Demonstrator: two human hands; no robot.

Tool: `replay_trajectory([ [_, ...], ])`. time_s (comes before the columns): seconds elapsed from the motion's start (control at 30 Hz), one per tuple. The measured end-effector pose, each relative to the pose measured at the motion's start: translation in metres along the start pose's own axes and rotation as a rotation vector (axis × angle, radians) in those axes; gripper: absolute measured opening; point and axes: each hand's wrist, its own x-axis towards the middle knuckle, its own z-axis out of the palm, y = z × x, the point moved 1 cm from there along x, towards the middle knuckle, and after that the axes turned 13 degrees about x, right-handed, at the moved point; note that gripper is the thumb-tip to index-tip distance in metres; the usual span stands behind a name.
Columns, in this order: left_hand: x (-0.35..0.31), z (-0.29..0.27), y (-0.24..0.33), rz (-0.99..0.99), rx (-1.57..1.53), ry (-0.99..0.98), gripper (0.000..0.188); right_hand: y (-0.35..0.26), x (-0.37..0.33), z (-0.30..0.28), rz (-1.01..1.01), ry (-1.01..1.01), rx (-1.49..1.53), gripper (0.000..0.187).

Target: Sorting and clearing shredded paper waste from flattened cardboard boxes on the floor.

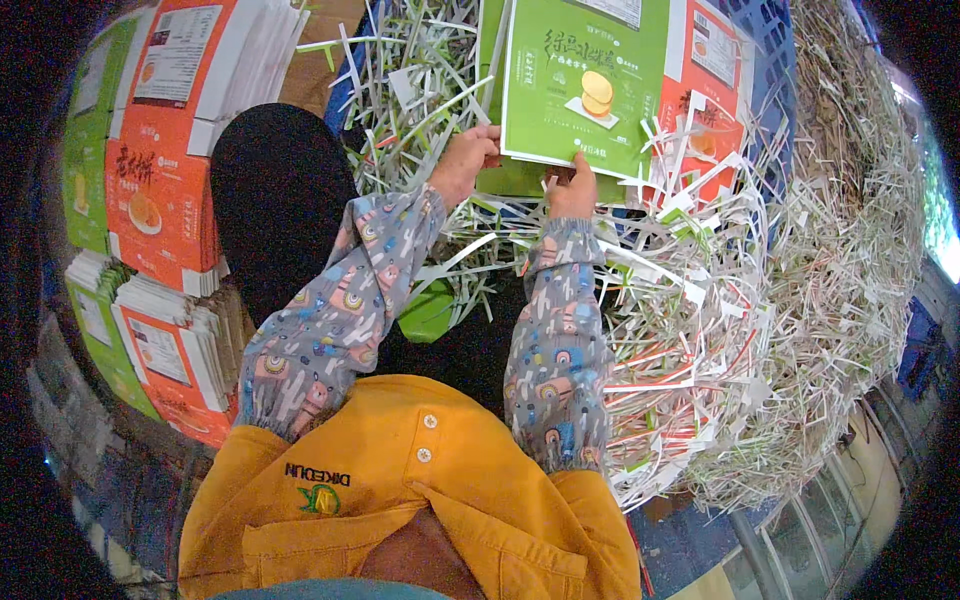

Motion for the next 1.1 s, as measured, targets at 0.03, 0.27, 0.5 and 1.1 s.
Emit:
replay_trajectory([
  [0.03, 0.000, 0.002, 0.005, 0.013, -0.001, -0.001, 0.030, 0.000, -0.001, -0.003, -0.007, -0.011, 0.001, 0.020],
  [0.27, -0.013, 0.015, 0.038, 0.121, -0.275, -0.088, 0.020, -0.038, 0.008, 0.011, -0.689, -0.442, -0.856, 0.040],
  [0.5, -0.017, -0.031, 0.078, 0.233, -0.442, 0.097, 0.024, -0.156, -0.114, 0.037, -0.975, -0.502, -1.013, 0.042],
  [1.1, 0.047, -0.094, 0.020, 0.296, 1.414, 0.292, 0.042, -0.102, -0.188, -0.171, 0.002, 0.028, -0.102, 0.031],
])
